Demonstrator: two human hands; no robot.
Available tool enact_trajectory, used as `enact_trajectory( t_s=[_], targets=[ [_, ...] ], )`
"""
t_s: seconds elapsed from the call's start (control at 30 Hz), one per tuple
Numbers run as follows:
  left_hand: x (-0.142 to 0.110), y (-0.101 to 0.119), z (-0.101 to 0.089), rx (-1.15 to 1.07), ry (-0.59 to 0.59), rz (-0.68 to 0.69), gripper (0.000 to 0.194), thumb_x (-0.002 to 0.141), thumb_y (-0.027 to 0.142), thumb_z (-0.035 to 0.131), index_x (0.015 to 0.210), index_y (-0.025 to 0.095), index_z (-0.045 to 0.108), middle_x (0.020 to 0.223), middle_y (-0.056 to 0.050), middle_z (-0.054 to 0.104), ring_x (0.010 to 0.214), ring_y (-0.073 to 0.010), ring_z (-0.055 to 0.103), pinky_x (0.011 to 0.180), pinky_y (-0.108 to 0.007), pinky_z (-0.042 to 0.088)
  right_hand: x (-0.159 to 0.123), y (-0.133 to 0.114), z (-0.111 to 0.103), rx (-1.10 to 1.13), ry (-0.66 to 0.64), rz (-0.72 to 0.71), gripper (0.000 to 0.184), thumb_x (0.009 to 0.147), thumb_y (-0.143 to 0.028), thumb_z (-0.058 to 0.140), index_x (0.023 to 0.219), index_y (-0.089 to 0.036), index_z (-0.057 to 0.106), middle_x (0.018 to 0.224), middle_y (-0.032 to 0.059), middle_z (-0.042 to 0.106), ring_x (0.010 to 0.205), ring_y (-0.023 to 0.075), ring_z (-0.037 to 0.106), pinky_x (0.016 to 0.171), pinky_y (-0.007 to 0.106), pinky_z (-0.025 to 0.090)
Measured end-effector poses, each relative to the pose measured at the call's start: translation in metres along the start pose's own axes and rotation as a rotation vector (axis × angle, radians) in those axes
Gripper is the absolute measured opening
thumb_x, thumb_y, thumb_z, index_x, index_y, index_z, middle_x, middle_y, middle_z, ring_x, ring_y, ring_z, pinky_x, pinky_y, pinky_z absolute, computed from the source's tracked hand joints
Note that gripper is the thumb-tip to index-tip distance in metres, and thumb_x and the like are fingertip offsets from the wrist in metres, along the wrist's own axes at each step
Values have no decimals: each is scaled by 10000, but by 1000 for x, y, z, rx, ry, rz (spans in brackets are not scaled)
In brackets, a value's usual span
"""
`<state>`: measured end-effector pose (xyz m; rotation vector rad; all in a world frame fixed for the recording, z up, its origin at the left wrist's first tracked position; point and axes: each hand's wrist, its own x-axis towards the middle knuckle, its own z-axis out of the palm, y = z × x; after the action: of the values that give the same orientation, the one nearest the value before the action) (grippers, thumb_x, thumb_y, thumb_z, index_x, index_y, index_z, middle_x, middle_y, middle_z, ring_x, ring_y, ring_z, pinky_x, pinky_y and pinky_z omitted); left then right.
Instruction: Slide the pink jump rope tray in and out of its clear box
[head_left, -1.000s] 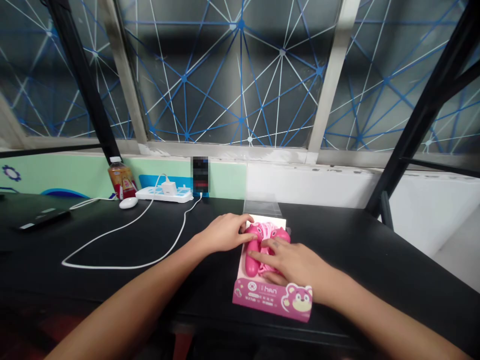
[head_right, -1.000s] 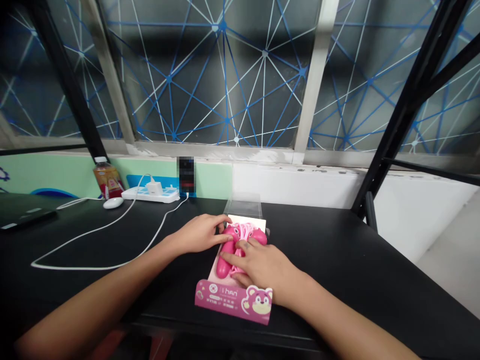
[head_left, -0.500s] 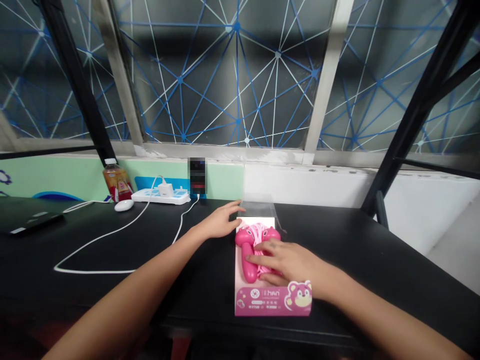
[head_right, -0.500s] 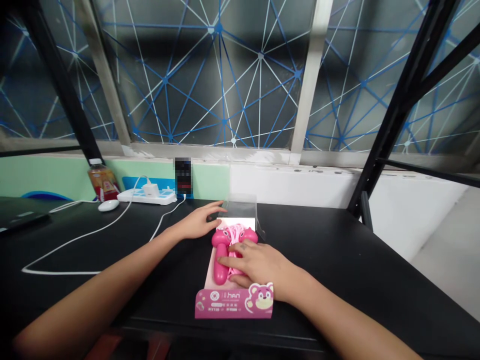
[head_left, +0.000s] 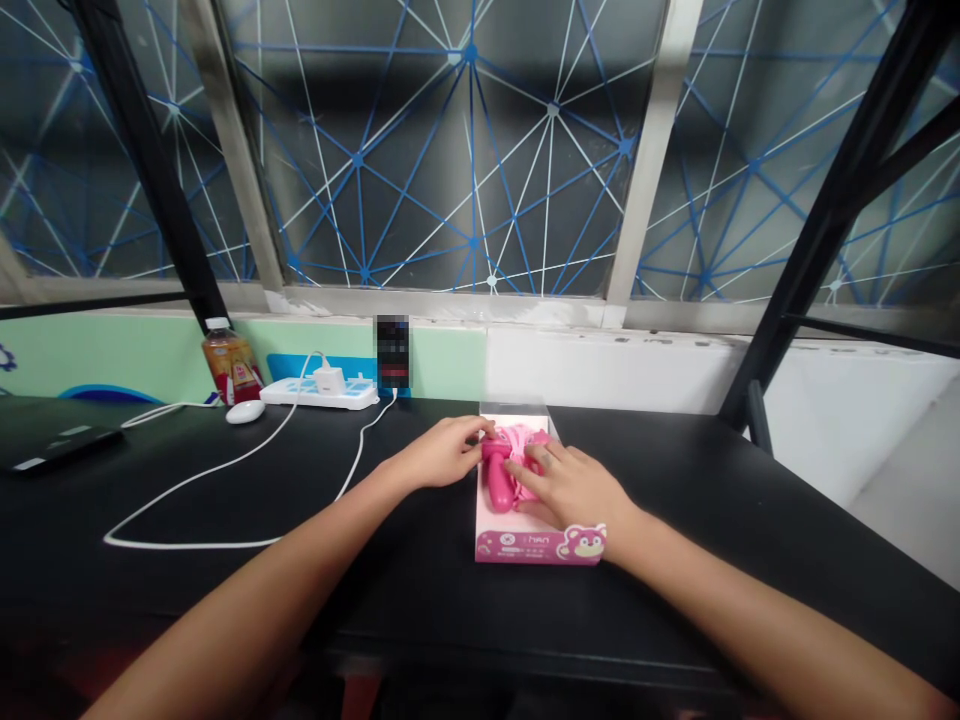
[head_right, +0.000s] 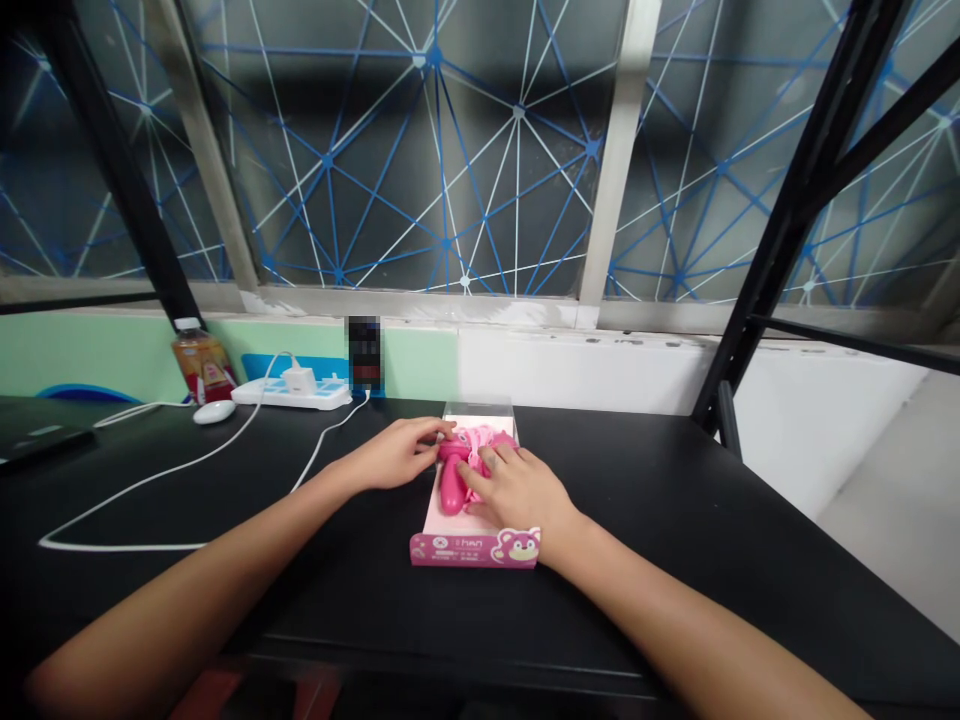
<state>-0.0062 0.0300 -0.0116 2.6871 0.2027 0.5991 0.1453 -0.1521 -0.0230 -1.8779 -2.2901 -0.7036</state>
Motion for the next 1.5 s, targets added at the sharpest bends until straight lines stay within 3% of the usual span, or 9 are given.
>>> enact_trajectory(
  t_s=[0.1,0.27,0.63,0.8,1.0,1.1,1.2,1.3,1.5],
  targets=[
    [-1,2,0,37,25,8,275,867,160,484,1104,216,613,1194,-62,626,988,-180,625,873,-311,496,-9,-10,-11,140,8,-119,329,982,-318,429,1192,-161,628,1024,143,650,962,264,600,834,413,474],
    [-1,-4,1,103,37,26,353,913,248,482,1250,233,585,1356,-71,546,1244,-225,516,1019,-345,434,-25,-30,-32,617,-138,-352,440,853,-565,581,1135,-235,652,1077,22,662,963,176,609,867,282,465],
    [-1,8,11,76,32,58,334,882,122,458,1098,249,679,1241,-24,641,1174,-200,580,961,-324,478,-18,-14,-8,522,-142,-22,369,949,-415,488,1240,-226,614,1296,102,586,1158,254,561,970,390,450],
    [-2,9,9,56,50,56,345,850,78,446,1052,240,673,1217,-23,643,1126,-187,597,917,-296,483,-23,-4,-20,542,-183,-62,452,907,-392,543,1333,-238,530,1340,100,554,1178,258,548,979,404,447],
    [-1,5,1,-60,-33,-1,322,870,129,443,1092,232,653,1294,-34,593,1165,-184,560,988,-334,442,-24,27,-18,509,90,162,284,890,-243,522,1162,-225,601,1146,87,603,1091,239,548,962,425,451],
    [-2,9,-5,-105,-70,-45,325,959,227,358,1090,242,656,1317,-23,578,1216,-181,523,1055,-364,384,-25,37,-2,523,69,245,526,830,-336,622,1326,-230,479,1320,113,472,1224,271,453,1028,458,407],
    [-5,14,-8,-87,-109,-9,297,905,351,534,1166,238,619,1361,-54,535,1229,-218,512,1043,-370,394,-27,39,8,535,24,300,632,845,-408,602,1403,-214,380,1371,138,407,1272,281,416,1038,462,400],
    [-8,16,-8,-16,-118,57,495,793,344,694,1259,244,560,1376,-78,514,1265,-248,475,1063,-386,370,-26,40,9,508,78,365,505,923,-420,486,1368,-192,418,1285,142,479,1213,263,478,1022,445,410],
    [-6,11,1,50,-18,-12,300,878,289,558,1170,241,610,1250,-66,576,1052,-210,596,870,-322,482,-22,47,10,615,24,387,404,872,-391,566,1224,-192,572,879,57,648,744,199,622,695,346,502]
  ],
)
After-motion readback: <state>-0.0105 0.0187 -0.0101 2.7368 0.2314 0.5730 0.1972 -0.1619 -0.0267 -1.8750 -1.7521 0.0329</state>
